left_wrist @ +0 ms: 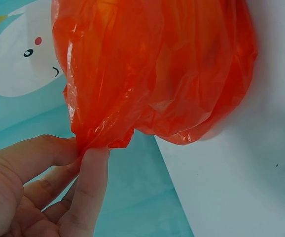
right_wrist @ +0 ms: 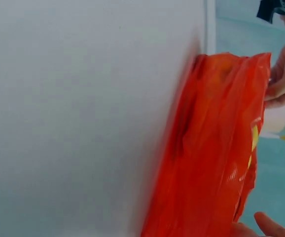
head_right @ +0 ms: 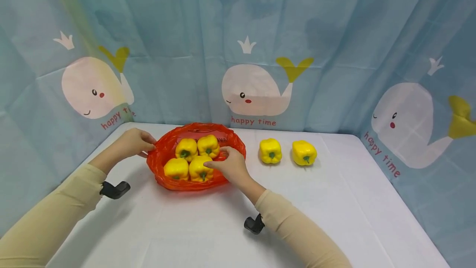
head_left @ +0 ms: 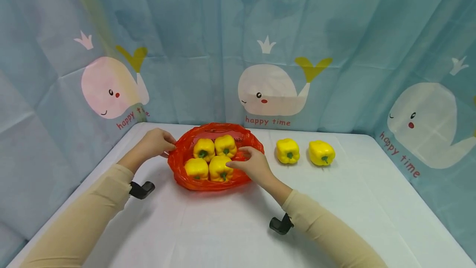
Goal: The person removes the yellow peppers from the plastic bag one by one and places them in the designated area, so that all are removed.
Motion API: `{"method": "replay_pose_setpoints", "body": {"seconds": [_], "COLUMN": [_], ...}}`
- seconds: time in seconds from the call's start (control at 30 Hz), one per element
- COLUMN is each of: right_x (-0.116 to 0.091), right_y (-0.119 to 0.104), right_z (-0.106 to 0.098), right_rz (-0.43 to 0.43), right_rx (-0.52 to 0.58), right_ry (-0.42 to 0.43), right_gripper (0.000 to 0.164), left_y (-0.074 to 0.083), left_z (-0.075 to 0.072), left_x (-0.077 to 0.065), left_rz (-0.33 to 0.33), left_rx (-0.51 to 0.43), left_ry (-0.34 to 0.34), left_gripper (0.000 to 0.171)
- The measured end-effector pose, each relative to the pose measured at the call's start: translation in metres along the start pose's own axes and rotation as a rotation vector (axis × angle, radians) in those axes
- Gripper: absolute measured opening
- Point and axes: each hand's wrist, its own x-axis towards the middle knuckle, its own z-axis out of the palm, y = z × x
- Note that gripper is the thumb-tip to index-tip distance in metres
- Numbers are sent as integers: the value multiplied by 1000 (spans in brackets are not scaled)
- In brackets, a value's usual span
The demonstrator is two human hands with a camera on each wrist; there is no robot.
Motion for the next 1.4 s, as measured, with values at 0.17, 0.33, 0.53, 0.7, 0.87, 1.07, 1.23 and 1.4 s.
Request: {"method": "replay_pose_setpoints", "body": {"seconds": [0.17,0.33,0.53,0.7,0.87,1.07,1.23,1.4], "right_x": [3,6,8,9,9,8,7,7], "right_y": [-1,-1,-1,-5,-8,-10,-11,-11], "right_z": [9,17,24,28,30,33,35,35], "right_rz": [6,25,28,22,32,33,28,47], "right_rx": [-26,-46,-59,-88,-123,-138,-146,-158], "right_ry": [-9,-1,-15,-21,-26,-34,-34,-43], "right_gripper": [72,73,77,78,79,79,73,74], "left_y": [0,0,0,-1,0,2,4,3], "left_z": [-1,0,1,0,1,1,3,2], "left_x": [0,0,-1,0,0,-2,-2,-2], "left_rz": [-1,0,-6,-5,1,-1,-8,-11], "left_rx": [0,-8,-12,-5,-6,4,-1,1], "left_ry": [9,10,8,5,6,12,10,10], "left_gripper": [30,30,30,31,31,30,30,30]}}
